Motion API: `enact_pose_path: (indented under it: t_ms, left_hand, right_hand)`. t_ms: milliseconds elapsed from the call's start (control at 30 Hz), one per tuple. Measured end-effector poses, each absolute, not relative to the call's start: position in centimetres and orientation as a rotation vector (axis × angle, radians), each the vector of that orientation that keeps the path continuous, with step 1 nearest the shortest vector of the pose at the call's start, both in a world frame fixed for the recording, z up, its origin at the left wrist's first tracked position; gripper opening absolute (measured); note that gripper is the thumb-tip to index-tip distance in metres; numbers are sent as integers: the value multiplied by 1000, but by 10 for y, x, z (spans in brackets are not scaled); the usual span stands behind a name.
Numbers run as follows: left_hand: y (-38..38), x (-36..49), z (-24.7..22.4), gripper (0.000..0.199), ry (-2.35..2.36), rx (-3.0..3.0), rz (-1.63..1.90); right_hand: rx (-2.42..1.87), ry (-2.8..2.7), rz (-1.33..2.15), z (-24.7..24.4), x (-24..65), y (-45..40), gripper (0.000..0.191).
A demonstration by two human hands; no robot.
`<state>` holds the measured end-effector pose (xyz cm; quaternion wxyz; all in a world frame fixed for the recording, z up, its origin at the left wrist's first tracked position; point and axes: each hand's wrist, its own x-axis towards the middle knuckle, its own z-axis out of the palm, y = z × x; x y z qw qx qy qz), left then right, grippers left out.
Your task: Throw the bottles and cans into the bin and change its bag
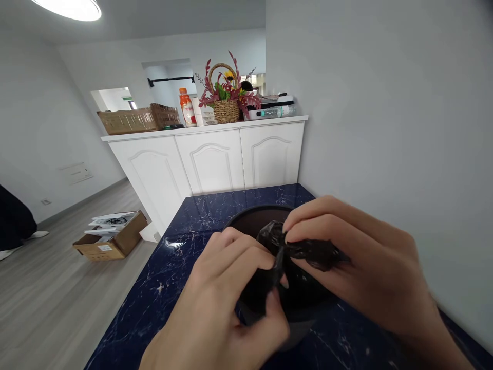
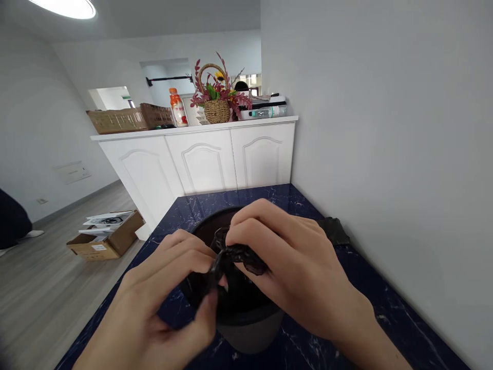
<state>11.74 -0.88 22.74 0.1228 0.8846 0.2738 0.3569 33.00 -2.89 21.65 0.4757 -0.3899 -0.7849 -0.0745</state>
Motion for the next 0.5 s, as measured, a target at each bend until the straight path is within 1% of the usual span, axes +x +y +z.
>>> enact_pose_path:
  t_ms: [100, 167, 267, 300, 400, 500]
  left_hand:
    - [-9, 116, 227, 22, 747, 2563, 973]
    - [-8, 114, 227, 24, 762, 2486, 993]
    - [-6, 114, 227, 38, 813, 2334, 1083]
    - [-5, 115, 227, 37, 822, 2302, 1101]
    - [-2, 118, 226, 25, 830, 2257, 1142]
    - [3, 118, 225, 26, 874, 2250, 1218]
  right_hand:
    - [-986, -1796, -283, 212, 328, -31, 14]
    - [-1024, -1708, -247, 211, 326, -31, 14]
    - [-922, -1712, -180, 211, 321, -31, 21]
    - [-860, -1767, -192, 210, 320, -30, 24]
    - [-790, -1966, -241, 208, 320, -28, 25]
    - [-885, -2047, -183, 206, 324, -29, 17]
